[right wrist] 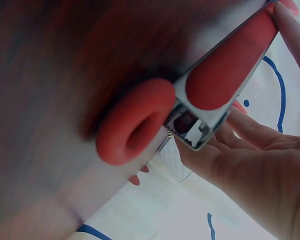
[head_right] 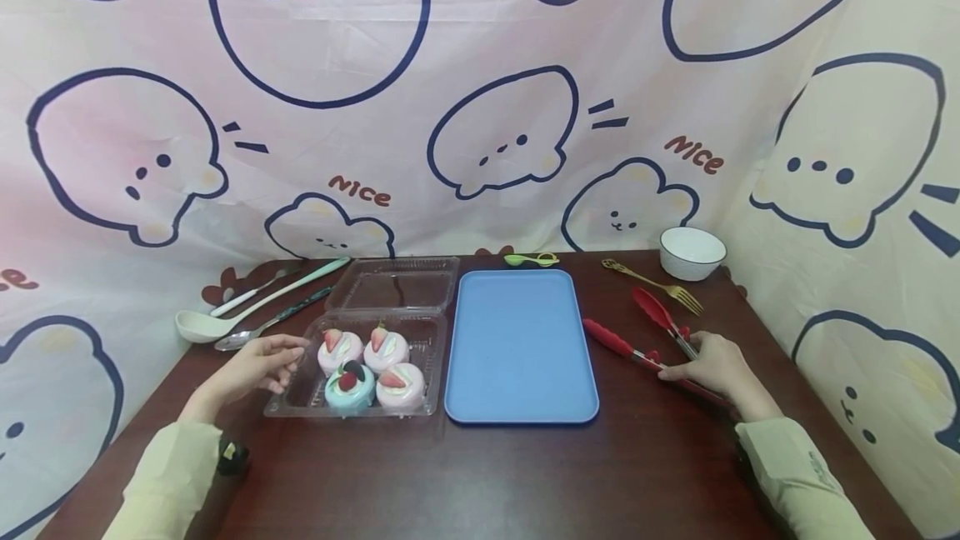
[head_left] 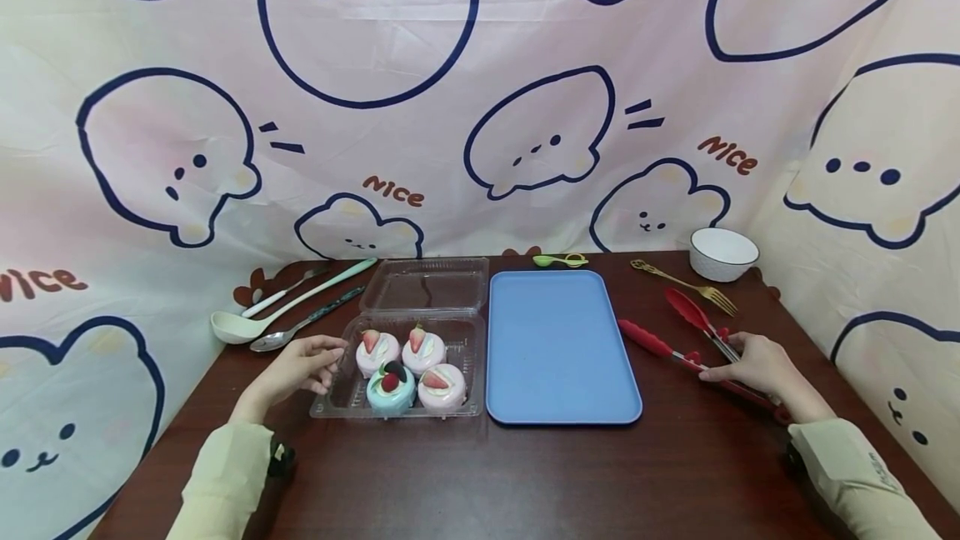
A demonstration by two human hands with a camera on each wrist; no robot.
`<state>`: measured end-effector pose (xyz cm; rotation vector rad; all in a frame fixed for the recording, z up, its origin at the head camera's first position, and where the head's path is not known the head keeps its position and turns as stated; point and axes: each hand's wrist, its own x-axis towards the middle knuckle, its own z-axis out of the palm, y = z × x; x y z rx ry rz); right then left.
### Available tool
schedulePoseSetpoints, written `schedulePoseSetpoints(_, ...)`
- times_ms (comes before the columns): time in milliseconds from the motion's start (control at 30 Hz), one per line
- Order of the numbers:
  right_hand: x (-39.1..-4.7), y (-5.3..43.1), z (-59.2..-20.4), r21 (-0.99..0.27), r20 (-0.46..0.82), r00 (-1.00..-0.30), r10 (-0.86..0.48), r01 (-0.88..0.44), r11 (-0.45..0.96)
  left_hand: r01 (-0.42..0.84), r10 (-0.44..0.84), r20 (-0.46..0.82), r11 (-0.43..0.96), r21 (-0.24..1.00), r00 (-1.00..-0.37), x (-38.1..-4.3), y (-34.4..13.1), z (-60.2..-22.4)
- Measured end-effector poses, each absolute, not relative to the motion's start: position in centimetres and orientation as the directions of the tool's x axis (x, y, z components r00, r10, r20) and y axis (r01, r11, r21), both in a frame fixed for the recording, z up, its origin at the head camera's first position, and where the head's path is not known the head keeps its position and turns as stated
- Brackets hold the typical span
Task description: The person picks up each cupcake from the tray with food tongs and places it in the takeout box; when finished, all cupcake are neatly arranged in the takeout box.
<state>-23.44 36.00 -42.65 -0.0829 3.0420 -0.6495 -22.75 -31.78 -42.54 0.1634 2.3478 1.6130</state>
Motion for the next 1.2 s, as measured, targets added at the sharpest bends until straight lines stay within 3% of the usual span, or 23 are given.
schedulePoseSetpoints(967,-23.6,37.5,-42.9,-0.554,-0.112,-0.990,-0.080,-0.005,0.833,-0.065,0.273,-0.162,0.331,0.942,-0.948,-22.5,-31.6,-42.2)
schedulePoseSetpoints(1200,-23.5,38.5,-43.1,-0.631,-0.156,-0.974,-0.162,-0.028,0.775,-0.085,0.251,-0.178,0.341,0.936,-0.951,-22.4,-31.6,-42.6)
